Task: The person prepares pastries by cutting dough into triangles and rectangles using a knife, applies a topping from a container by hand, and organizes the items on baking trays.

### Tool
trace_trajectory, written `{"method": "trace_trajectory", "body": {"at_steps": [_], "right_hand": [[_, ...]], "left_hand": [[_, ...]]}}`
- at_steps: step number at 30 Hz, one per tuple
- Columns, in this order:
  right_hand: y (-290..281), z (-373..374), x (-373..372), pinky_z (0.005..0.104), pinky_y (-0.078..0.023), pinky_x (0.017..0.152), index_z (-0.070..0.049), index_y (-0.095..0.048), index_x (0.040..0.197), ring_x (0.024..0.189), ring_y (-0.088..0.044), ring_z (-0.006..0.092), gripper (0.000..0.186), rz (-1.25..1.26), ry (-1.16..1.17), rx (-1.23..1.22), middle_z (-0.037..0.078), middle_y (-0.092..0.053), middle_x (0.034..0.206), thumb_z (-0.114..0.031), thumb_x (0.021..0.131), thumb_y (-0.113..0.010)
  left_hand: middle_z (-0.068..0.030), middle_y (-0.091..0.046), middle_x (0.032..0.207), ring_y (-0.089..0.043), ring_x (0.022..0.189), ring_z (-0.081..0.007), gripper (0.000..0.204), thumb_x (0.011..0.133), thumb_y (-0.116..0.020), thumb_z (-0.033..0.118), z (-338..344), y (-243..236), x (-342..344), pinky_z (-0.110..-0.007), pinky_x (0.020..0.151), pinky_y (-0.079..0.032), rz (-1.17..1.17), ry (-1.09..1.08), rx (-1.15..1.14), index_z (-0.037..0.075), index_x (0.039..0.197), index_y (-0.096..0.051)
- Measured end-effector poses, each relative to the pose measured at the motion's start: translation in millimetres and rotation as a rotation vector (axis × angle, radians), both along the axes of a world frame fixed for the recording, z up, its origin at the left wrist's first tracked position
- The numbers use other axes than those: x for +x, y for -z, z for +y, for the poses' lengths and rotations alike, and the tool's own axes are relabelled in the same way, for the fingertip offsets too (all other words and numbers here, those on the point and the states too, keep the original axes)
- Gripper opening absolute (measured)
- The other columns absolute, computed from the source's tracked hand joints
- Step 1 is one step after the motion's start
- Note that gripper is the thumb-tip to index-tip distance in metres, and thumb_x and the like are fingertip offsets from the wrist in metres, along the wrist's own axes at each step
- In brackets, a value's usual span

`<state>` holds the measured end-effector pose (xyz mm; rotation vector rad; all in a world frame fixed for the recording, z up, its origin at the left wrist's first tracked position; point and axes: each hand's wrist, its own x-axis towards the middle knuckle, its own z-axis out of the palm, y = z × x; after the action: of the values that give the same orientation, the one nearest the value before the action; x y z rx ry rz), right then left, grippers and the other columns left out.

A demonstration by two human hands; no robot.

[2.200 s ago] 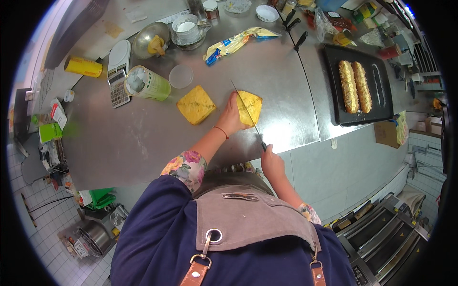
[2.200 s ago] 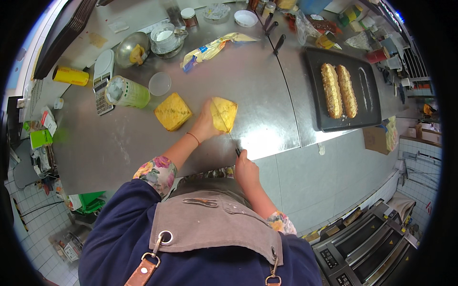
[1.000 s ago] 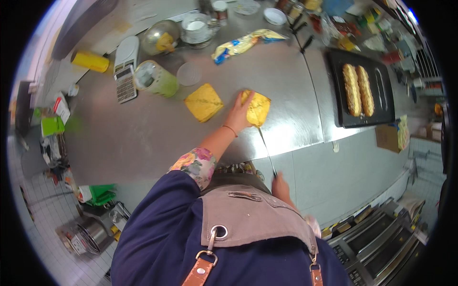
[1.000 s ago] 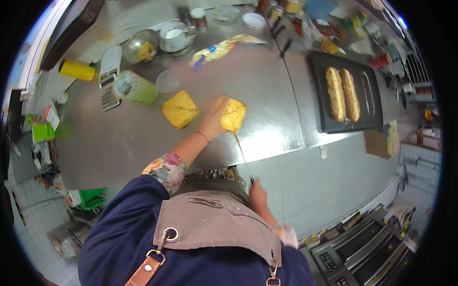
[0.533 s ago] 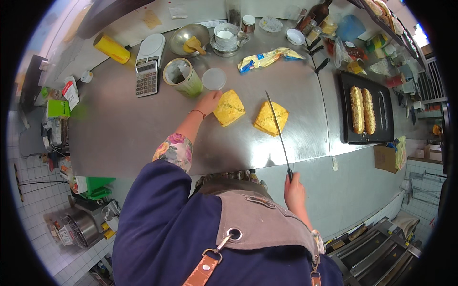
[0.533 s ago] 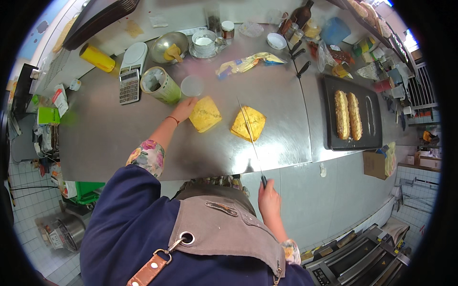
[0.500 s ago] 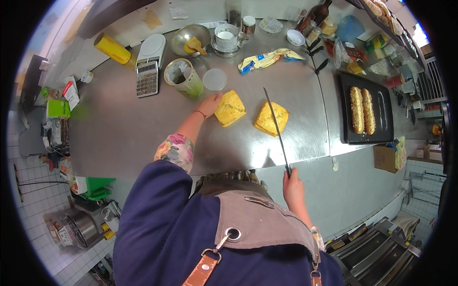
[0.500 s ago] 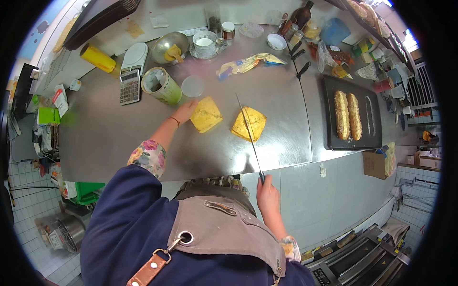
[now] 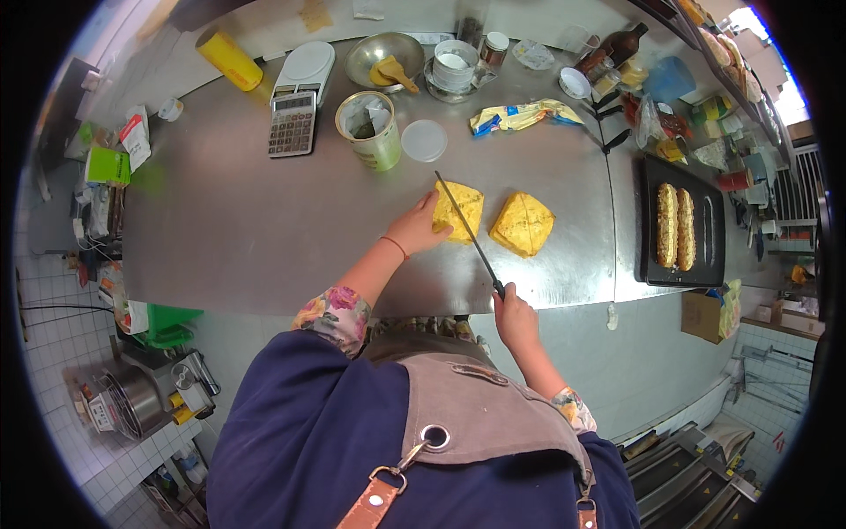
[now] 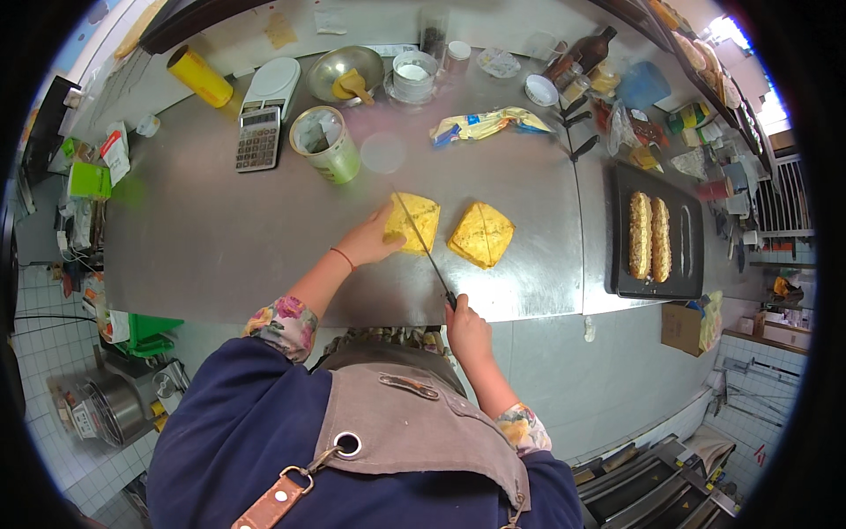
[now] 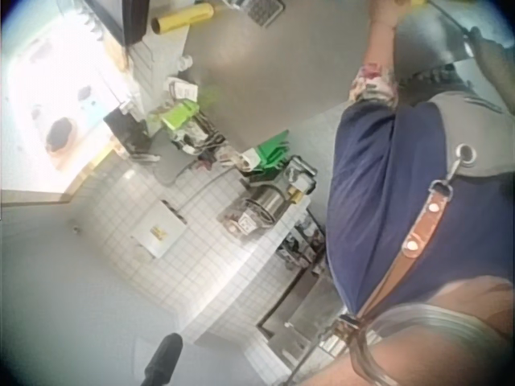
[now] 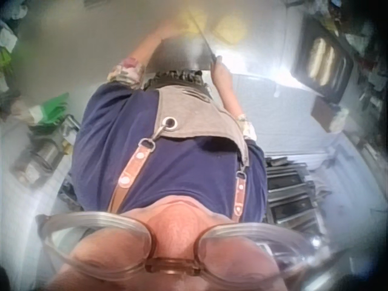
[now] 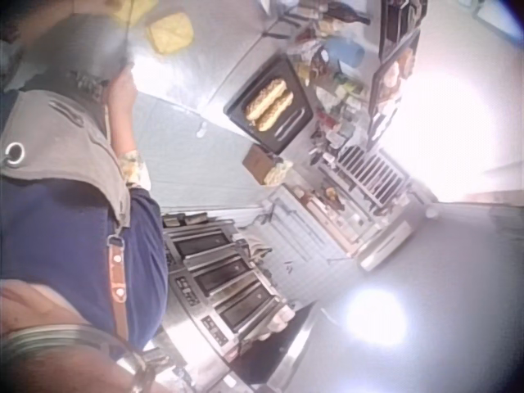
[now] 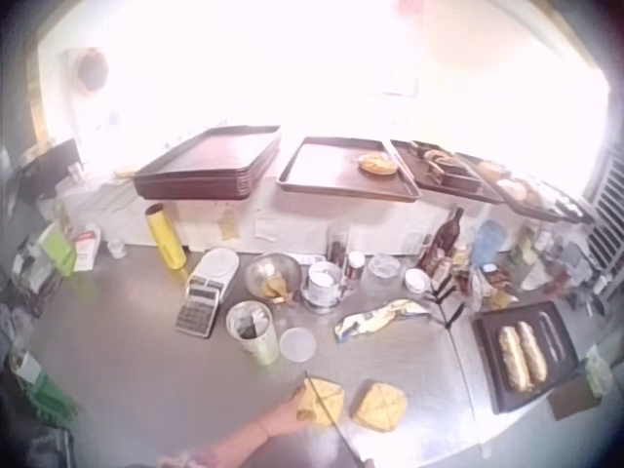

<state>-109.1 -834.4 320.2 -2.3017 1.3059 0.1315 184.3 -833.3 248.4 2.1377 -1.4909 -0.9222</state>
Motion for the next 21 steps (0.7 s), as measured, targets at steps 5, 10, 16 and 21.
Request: {"method": "trace_trajectory", "body": {"at_steps": [5, 10, 16, 21], "right_hand": [[-10.6, -1.4, 4.7, 0.0532, -0.053, 0.057, -0.002, -0.044, 0.100, 0.065, -0.067, 0.0435, 0.026, 0.093, -0.042, -0.001, 0.021, -0.067, 0.071, -0.028, 0.101, -0.051], [-18.6, -7.3, 6.6, 0.0554, -0.051, 0.059, -0.004, -0.044, 0.101, 0.066, -0.066, 0.0450, 0.027, 0.141, -0.030, 0.018, 0.023, -0.067, 0.071, -0.029, 0.100, -0.052], [-7.0, -8.5, 3.7, 0.0552, -0.054, 0.062, -0.003, -0.043, 0.100, 0.067, -0.067, 0.0452, 0.026, 0.183, -0.020, 0.068, 0.025, -0.067, 0.069, -0.029, 0.101, -0.049], [10.6, -13.6, 9.1, 0.0554, -0.054, 0.061, -0.002, -0.044, 0.101, 0.068, -0.067, 0.0455, 0.028, 0.151, -0.004, 0.086, 0.025, -0.066, 0.070, -0.030, 0.101, -0.048]], "left_hand": [[-0.0171, -0.021, 0.161, -0.046, 0.132, -0.0377, 0.121, 0.069, -0.082, 0.050, -4.6, -46.7, -10.2, -0.046, 0.103, -0.047, -0.273, 0.129, 0.314, 0.004, 0.155, -0.011], [-0.0285, -0.016, 0.158, -0.031, 0.142, -0.0422, 0.136, 0.055, -0.094, 0.038, -14.5, -17.7, -1.5, -0.042, 0.116, -0.033, -0.155, 0.106, 0.064, -0.007, 0.152, -0.010], [-0.0335, -0.014, 0.156, -0.022, 0.146, -0.0437, 0.140, 0.052, -0.096, 0.033, -21.3, 15.0, -21.9, -0.042, 0.120, -0.027, 0.111, -0.067, -0.164, -0.011, 0.149, -0.006], [-0.0314, -0.019, 0.155, -0.028, 0.144, -0.0429, 0.139, 0.052, -0.097, 0.027, -20.5, 29.4, -30.5, -0.042, 0.117, -0.033, 0.126, -0.151, -0.176, -0.007, 0.151, -0.004]]}}
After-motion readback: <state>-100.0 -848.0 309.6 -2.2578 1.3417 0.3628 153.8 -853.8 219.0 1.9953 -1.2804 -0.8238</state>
